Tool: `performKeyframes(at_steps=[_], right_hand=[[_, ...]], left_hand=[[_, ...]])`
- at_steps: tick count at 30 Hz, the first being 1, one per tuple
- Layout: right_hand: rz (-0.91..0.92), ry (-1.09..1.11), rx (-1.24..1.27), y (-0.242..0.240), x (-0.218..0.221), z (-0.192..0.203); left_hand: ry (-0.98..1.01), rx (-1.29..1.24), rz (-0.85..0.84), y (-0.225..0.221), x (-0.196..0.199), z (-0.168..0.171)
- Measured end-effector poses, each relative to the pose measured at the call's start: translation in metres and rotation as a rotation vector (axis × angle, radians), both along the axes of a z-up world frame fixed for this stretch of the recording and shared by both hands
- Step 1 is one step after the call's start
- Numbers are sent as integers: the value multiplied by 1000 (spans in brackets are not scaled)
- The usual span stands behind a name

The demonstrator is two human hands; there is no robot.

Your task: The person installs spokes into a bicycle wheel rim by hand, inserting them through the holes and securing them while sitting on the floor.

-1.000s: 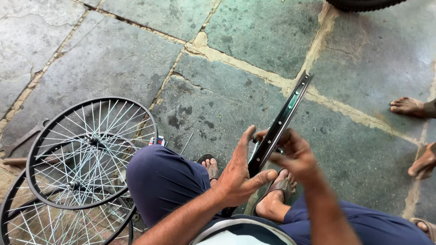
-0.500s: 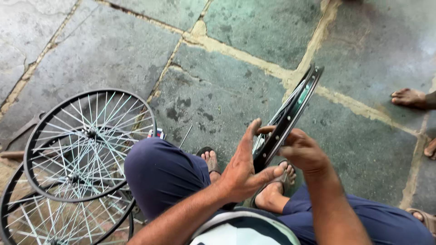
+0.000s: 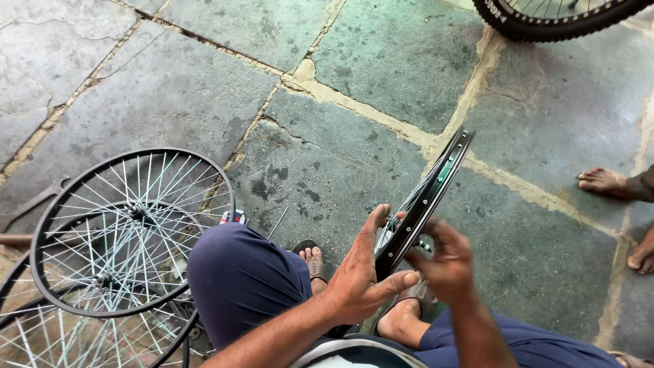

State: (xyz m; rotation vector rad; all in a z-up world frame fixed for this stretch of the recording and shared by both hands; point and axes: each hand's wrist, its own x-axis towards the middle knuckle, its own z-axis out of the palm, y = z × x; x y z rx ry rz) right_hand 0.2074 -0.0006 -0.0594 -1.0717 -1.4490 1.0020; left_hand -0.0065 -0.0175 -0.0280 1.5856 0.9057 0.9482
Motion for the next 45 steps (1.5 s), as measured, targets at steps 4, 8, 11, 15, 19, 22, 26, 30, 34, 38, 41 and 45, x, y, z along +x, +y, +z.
performKeyframes(at_steps=[4, 8, 11, 15, 19, 22, 26, 30, 34, 38, 41, 45], right_hand=[[195, 340, -178, 20, 28, 13], [474, 340, -332, 22, 14, 18], [49, -132, -24, 17, -3, 18], [-264, -565, 233, 7, -10, 18], [194, -458, -54, 15, -12, 11], [-316, -740, 513, 18, -24, -6], [-5, 55, -144, 26, -21, -17], [415, 439, -515, 28, 5, -12], [112, 246, -293, 28, -2, -6], [-456, -596, 420, 9, -33, -5], [-261, -323, 186, 1, -29, -7], [240, 373, -161, 12, 25, -14]], left_hand=[[24, -29, -28, -2, 2, 4], [4, 3, -11, -5, 5, 5], [33, 13, 4, -2, 3, 3], [36, 55, 33, -1, 2, -1], [50, 132, 49, -4, 4, -5], [18, 133, 51, -5, 7, -9], [11, 209, 116, -3, 4, -11], [19, 158, 117, -1, 0, -9], [26, 109, 85, -3, -1, -10], [20, 28, 27, -4, 2, -9], [14, 42, 21, -2, -1, -6], [10, 40, 42, -5, 1, -7]])
